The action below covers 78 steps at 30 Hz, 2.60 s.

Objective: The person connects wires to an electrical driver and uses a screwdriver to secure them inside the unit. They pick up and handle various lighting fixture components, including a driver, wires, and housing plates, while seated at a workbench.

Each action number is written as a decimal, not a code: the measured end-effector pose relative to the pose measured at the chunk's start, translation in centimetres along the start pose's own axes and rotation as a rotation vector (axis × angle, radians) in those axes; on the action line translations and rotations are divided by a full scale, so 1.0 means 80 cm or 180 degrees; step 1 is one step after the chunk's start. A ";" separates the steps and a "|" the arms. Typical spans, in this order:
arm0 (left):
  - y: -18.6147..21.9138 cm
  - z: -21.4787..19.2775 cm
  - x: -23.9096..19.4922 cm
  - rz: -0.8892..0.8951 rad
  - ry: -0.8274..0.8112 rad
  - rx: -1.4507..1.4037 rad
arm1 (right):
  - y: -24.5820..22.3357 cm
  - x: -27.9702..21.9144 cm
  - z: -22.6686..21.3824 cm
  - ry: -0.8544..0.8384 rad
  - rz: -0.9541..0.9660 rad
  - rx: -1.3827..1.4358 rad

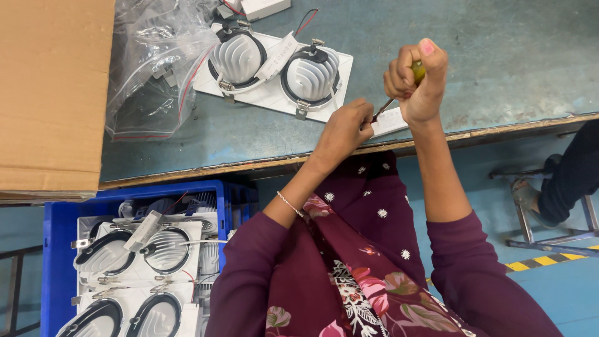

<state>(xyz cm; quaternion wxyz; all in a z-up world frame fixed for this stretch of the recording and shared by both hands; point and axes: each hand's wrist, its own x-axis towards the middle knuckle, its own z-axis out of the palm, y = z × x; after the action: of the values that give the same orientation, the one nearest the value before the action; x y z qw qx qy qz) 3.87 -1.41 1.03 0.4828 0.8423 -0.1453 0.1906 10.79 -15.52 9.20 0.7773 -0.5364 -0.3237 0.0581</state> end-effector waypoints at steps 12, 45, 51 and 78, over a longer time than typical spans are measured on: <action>0.008 -0.015 -0.010 0.0209 -0.0262 0.0256 | 0.000 -0.001 0.002 0.0003 -0.0059 -0.0056; -0.009 -0.015 -0.015 0.0851 -0.0283 0.1129 | 0.000 0.000 0.010 -0.0011 0.0013 -0.0010; -0.004 -0.025 -0.026 0.0604 0.0069 0.0405 | -0.002 -0.002 0.013 0.0025 -0.0018 -0.0009; -0.004 -0.020 -0.027 0.0573 0.0157 0.0395 | 0.016 -0.033 -0.023 0.0495 -0.0571 0.0281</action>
<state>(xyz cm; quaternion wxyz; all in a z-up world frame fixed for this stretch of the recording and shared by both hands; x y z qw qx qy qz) 1.81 0.25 0.56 0.4141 0.8491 -0.1963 0.2625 10.07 -17.64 6.52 0.8250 -0.4734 -0.3062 -0.0393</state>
